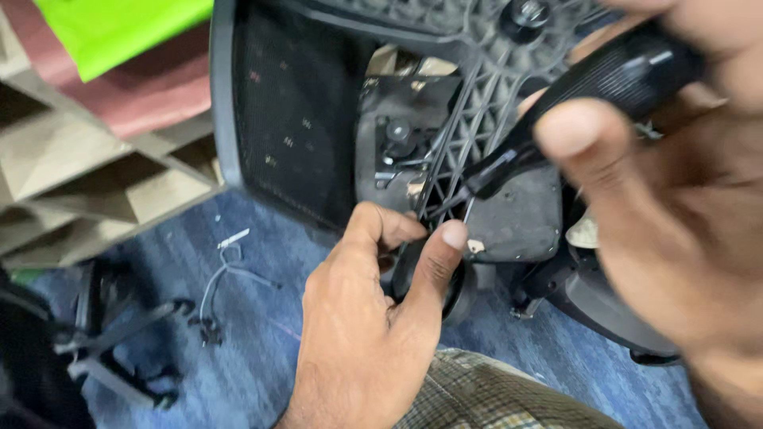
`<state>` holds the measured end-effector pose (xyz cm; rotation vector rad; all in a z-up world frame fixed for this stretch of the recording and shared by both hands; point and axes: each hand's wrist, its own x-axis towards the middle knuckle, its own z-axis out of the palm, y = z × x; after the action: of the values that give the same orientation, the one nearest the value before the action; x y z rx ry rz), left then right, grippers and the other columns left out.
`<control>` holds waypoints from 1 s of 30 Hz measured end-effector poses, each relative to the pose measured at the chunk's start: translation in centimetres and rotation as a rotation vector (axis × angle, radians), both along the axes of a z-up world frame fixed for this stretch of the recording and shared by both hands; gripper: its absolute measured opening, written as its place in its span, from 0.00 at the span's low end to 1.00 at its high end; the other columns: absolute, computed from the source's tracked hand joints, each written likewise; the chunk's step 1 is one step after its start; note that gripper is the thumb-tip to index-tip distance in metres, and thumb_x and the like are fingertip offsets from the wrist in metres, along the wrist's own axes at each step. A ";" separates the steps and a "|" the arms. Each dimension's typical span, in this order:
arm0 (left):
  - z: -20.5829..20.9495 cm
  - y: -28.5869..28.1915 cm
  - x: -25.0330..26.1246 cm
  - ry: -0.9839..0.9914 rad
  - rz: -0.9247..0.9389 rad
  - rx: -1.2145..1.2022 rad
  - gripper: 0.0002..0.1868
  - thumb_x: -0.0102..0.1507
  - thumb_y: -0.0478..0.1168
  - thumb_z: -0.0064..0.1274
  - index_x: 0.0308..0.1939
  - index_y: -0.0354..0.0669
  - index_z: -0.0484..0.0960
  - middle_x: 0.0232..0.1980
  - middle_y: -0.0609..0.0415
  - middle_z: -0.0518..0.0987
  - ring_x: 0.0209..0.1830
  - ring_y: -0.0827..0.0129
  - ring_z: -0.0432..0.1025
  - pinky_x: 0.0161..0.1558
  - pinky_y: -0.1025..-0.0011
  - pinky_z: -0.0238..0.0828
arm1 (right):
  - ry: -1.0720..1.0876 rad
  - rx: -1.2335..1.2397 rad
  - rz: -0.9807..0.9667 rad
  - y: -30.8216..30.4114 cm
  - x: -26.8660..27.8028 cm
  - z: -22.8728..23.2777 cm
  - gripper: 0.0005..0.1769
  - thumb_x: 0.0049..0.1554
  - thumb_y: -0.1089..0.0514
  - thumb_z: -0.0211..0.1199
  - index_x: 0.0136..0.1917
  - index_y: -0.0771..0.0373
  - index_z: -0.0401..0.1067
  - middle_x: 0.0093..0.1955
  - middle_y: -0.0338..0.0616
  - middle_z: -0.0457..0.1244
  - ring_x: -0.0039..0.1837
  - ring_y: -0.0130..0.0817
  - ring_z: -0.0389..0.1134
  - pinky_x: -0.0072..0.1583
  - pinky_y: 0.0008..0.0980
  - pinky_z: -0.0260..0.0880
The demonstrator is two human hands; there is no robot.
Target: The person uses a screwdriver to tighten a central bolt on the base of an office chair. They hold the chair base steady with one hand while turning the screwdriver with the other to secure the connection.
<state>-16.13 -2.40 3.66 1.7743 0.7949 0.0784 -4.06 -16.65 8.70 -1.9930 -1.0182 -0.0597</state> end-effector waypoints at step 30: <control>0.2 7.9 5.9 -0.497 -0.767 -0.189 0.18 0.61 0.37 0.55 0.55 0.45 0.79 0.41 0.46 0.86 0.45 0.55 0.84 0.45 0.62 0.79 | -0.024 -0.037 -0.558 6.9 -6.0 0.1 0.29 0.57 0.69 0.67 0.70 0.63 0.64 0.65 0.45 0.61 0.59 0.27 0.66 0.54 0.27 0.70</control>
<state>-10.27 5.51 3.90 1.6687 -0.2463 -0.0640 -10.05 -9.75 8.80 -2.2592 -0.4523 -0.3692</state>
